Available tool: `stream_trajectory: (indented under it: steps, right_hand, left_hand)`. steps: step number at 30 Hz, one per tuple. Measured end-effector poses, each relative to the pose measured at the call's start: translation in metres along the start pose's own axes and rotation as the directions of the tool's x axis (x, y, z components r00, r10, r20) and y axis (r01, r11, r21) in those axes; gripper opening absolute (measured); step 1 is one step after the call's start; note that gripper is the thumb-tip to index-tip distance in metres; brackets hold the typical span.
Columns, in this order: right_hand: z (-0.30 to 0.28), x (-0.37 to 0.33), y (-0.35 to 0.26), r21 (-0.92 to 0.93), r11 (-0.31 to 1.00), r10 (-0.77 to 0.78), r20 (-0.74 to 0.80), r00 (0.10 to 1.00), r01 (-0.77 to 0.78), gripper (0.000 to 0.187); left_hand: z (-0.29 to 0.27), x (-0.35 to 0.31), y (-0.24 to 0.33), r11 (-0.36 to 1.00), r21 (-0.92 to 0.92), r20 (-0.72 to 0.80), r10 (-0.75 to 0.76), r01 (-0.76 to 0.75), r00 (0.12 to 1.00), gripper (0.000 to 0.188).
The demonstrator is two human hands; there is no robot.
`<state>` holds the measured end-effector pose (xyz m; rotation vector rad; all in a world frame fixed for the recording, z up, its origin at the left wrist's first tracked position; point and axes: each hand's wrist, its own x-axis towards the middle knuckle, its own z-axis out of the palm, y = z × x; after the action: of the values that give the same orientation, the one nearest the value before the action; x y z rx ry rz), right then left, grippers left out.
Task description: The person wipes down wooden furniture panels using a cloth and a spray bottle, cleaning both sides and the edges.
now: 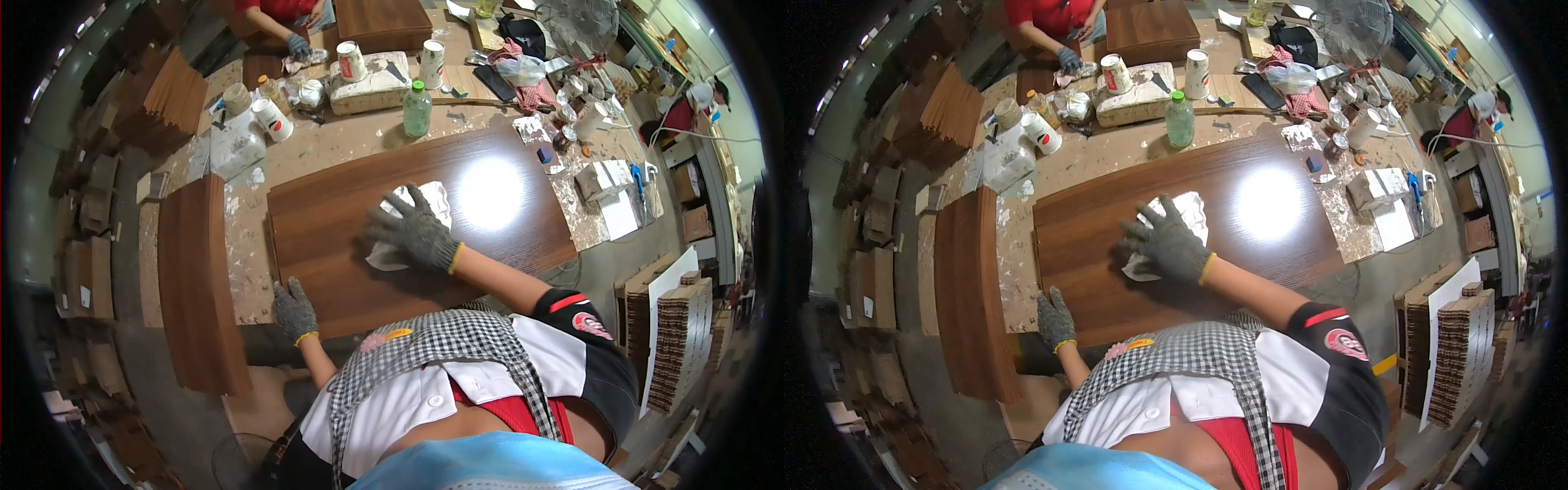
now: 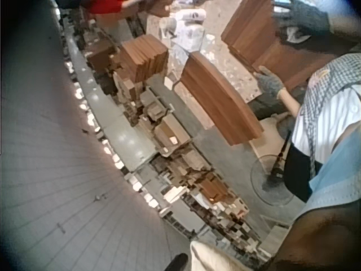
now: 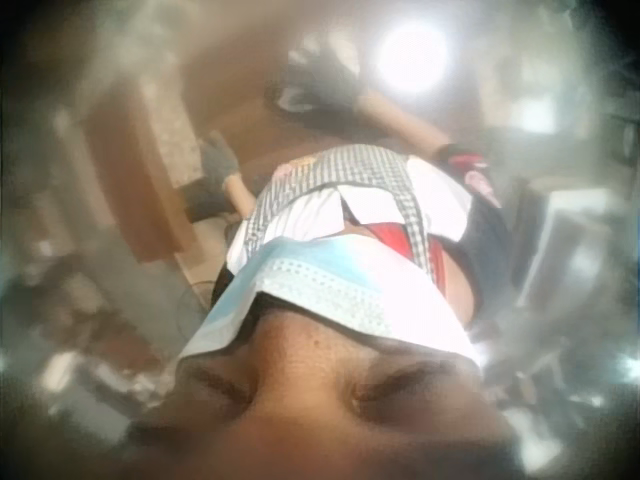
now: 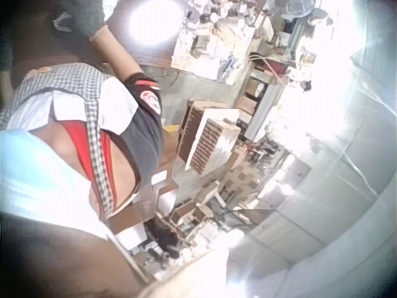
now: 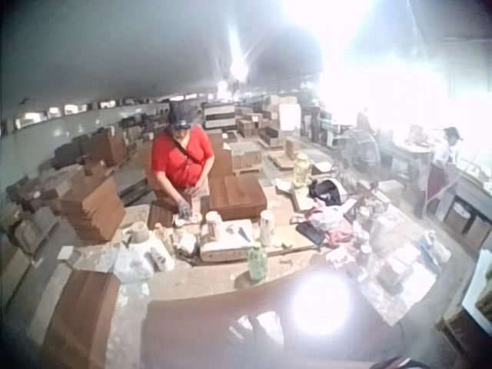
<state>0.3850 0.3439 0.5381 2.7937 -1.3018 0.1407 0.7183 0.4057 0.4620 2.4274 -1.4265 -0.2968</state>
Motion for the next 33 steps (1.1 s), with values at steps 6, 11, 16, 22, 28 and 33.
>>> stream_trajectory:
  steps: [6, 11, 16, 22, 28, 33]
  right_hand:
    - [0.041, -0.033, 0.037, 0.344, 0.836, 0.389, 0.180, 0.904, -0.428, 0.040]
    - [0.112, -0.237, 0.272, -0.351, 0.563, 0.810, 0.056, 0.584, -0.748, 0.049]
    - [0.105, -0.104, 0.212, -0.349, 0.576, 0.800, 0.055, 0.597, -0.739, 0.053]
    - [0.106, 0.169, 0.020, 0.131, 0.809, 0.583, -0.060, 0.810, -0.573, 0.050]
    - [0.054, 0.215, -0.140, 0.366, 0.894, 0.243, 0.084, 0.966, -0.257, 0.045]
    - [0.069, 0.072, -0.094, 0.323, 0.941, -0.046, -0.168, 0.985, 0.100, 0.044]
  left_hand:
    - [-0.012, 0.005, 0.020, 0.997, -0.037, 0.117, -0.062, 0.067, 0.991, 0.073]
    - [-0.004, -0.003, -0.030, 0.992, -0.007, 0.011, 0.130, -0.129, 0.992, 0.058]
    - [-0.012, -0.014, -0.032, 0.987, -0.147, -0.025, 0.061, -0.065, 0.998, 0.049]
    - [-0.006, -0.003, -0.041, 0.987, -0.115, 0.000, 0.116, -0.115, 0.993, 0.049]
    - [0.017, -0.001, -0.058, 0.902, 0.201, -0.144, 0.412, -0.381, 0.900, 0.038]
    - [0.013, -0.007, -0.071, 0.961, 0.148, -0.107, 0.249, -0.232, 0.963, 0.041]
